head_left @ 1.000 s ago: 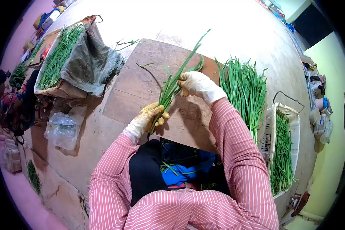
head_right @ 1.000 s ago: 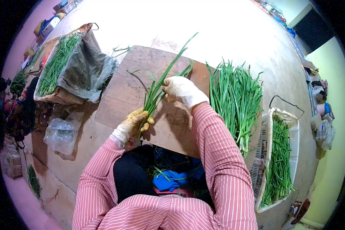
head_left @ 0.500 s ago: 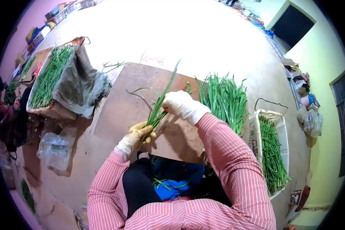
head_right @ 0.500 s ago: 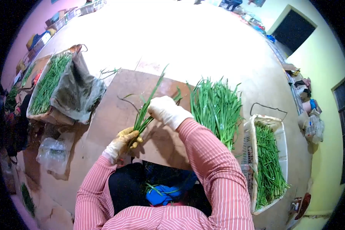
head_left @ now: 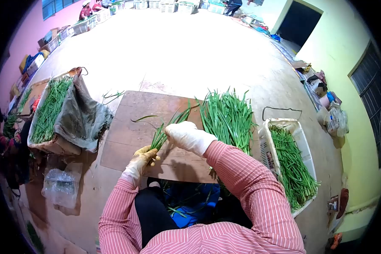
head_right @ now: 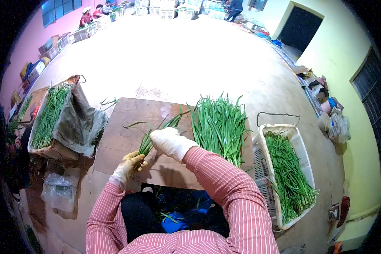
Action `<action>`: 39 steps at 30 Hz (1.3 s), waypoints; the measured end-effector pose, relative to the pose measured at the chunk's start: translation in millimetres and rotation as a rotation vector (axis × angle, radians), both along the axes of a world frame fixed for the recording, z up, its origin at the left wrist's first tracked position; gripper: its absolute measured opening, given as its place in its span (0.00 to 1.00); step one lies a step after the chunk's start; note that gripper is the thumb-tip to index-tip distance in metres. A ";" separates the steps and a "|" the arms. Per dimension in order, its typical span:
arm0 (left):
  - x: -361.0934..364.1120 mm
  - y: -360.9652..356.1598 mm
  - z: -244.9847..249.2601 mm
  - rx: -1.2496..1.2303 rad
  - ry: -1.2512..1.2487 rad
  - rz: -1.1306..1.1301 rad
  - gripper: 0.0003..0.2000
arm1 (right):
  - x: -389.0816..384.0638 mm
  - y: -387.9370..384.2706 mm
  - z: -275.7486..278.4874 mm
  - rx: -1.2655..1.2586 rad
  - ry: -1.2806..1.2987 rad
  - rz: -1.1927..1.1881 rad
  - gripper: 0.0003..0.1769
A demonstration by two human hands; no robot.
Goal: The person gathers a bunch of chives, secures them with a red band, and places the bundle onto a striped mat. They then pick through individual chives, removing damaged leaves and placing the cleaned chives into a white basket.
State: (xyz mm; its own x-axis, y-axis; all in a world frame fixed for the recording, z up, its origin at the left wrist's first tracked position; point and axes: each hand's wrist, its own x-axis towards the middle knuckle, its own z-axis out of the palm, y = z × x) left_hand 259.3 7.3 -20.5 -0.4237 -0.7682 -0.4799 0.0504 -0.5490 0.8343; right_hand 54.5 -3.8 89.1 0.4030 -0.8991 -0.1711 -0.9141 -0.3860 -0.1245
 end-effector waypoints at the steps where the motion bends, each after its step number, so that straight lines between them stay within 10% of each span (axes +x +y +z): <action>1: 0.4 -0.6 -2.6 0.001 0.014 -0.008 0.12 | -3.0 0.3 -2.2 -0.008 -0.001 -0.008 0.08; 7: -5.9 5.6 10.0 -0.069 -0.035 -0.011 0.11 | -1.9 22.7 24.4 0.126 0.083 -0.050 0.09; 20: -8.0 -24.0 11.7 -0.218 -0.033 0.147 0.07 | -25.6 108.2 28.7 -0.462 -0.246 -0.026 0.04; 29: -31.4 -88.5 142.5 -0.547 0.086 0.199 0.07 | -113.8 207.8 37.7 -0.453 -0.350 -0.509 0.08; 39: -35.1 -69.9 -22.6 -0.161 -0.299 0.146 0.03 | -187.6 324.7 -11.4 -0.380 -1.060 -1.273 0.11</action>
State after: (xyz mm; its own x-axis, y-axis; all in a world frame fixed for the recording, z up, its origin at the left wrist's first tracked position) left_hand 224.2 -62.6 -43.1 -0.1634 -0.8861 -0.4338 -0.1412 -0.4142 0.8992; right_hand -133.1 320.8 77.7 -0.7649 -0.6432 -0.0352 -0.2282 0.3216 -0.9190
